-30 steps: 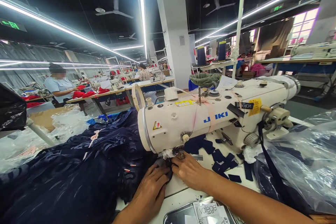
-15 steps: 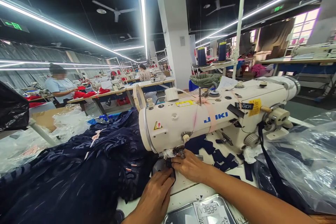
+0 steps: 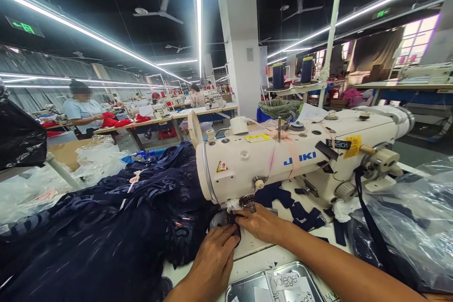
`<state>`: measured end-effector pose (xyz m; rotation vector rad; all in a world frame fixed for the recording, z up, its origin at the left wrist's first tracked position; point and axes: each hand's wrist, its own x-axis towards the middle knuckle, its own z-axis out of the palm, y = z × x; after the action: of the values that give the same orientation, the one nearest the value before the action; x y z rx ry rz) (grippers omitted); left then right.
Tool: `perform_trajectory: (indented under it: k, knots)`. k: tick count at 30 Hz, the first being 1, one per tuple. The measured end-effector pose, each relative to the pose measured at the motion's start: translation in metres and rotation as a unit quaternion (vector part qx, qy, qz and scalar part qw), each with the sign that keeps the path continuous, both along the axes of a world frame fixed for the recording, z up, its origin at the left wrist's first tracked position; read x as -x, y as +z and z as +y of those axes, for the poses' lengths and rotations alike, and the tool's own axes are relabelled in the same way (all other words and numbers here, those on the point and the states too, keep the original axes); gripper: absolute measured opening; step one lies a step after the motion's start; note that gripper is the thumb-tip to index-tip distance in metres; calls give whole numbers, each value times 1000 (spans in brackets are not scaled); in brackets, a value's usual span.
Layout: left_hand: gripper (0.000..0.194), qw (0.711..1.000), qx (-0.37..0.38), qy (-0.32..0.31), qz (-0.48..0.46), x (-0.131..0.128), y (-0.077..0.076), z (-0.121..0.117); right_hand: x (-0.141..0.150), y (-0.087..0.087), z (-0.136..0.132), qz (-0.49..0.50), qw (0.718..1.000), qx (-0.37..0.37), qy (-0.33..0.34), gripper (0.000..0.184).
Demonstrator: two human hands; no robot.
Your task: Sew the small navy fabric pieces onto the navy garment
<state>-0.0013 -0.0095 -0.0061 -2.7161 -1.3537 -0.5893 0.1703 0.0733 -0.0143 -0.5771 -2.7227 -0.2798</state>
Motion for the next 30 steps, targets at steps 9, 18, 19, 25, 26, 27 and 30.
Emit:
perform_trajectory:
  k: [9,18,19,25,26,27,30]
  knots:
    - [37,1000,-2,-3,-9,-1,0,0,-2,-4,3,48,996,71,24,32]
    - [37,1000,-21,-3,-3,0,-2,0,-1,-1,0,39,995,93,-7,30]
    - [36,1000,-19,-2,-2,0,-2,1,-1,0,-1,37,995,96,-8,30]
    - [38,1000,-8,2,0,-1,-3,1,0,5,-2,28,995,99,-11,31]
    - [38,1000,-8,3,-1,-2,-3,1,0,5,-2,31,994,101,-13,31]
    - [38,1000,-7,5,0,-2,-3,2,0,5,-2,34,994,102,-16,31]
    - [39,1000,4,16,8,-3,-2,3,0,4,-2,41,994,102,-28,30]
